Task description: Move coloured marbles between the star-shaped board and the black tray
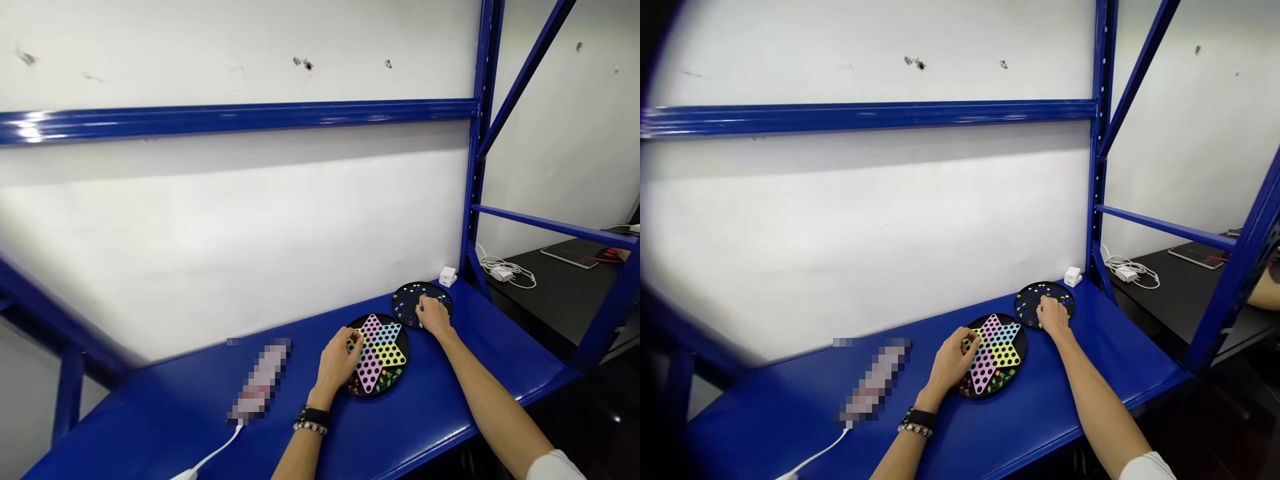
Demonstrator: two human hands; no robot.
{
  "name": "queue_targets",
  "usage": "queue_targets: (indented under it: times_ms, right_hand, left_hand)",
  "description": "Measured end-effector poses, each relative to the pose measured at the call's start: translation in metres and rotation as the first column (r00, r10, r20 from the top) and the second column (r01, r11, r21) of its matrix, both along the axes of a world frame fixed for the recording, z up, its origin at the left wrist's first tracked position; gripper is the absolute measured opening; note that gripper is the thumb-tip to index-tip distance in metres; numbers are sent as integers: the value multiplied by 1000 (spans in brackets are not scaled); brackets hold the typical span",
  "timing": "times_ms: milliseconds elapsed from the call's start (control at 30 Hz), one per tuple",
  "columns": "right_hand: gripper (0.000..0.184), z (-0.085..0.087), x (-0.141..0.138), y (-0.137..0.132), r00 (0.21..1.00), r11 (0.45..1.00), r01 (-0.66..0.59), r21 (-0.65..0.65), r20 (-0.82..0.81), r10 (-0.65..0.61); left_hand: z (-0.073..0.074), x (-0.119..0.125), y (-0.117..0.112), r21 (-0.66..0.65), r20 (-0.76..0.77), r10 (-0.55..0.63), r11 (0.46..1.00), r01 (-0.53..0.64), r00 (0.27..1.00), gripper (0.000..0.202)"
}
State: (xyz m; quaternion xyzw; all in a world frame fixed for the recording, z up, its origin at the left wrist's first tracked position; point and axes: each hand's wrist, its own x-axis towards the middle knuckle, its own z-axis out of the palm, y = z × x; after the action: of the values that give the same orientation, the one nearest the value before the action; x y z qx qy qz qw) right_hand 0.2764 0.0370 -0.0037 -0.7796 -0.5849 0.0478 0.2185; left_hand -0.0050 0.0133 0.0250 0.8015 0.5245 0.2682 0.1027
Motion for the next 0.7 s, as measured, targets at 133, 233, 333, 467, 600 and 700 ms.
queue_targets:
  times_ms: [133, 233, 333, 467, 600, 700]
  right_hand:
    - [15, -4, -4, 0, 999, 999, -28, 17, 25, 28]
    - [15, -6, -6, -2, 997, 999, -12, 53, 78, 8]
    - [17, -3, -10, -4, 995, 993, 7, 121, 100, -20]
    - [23, 5, -31, -13, 989, 967, -146, 209, 5, 148]
    - [28, 11, -63, -29, 887, 871, -432, 232, -64, 457]
    - [39, 12, -81, -39, 792, 792, -590, 158, -75, 606]
  left_hand:
    - [-1, 0, 0, -8, -1, -5, 1000, 5, 1000, 21]
    - [1, -2, 1, -24, -16, 8, 1000, -9, 1000, 21]
    - [2, -4, 1, -41, -38, 29, 999, -31, 999, 20]
    - [2, -5, 2, -46, -57, 22, 999, -25, 998, 20]
    - [-1, -5, 4, -30, -65, 25, 999, -27, 998, 19]
    - [-3, -6, 4, -31, -70, 12, 999, -15, 997, 16]
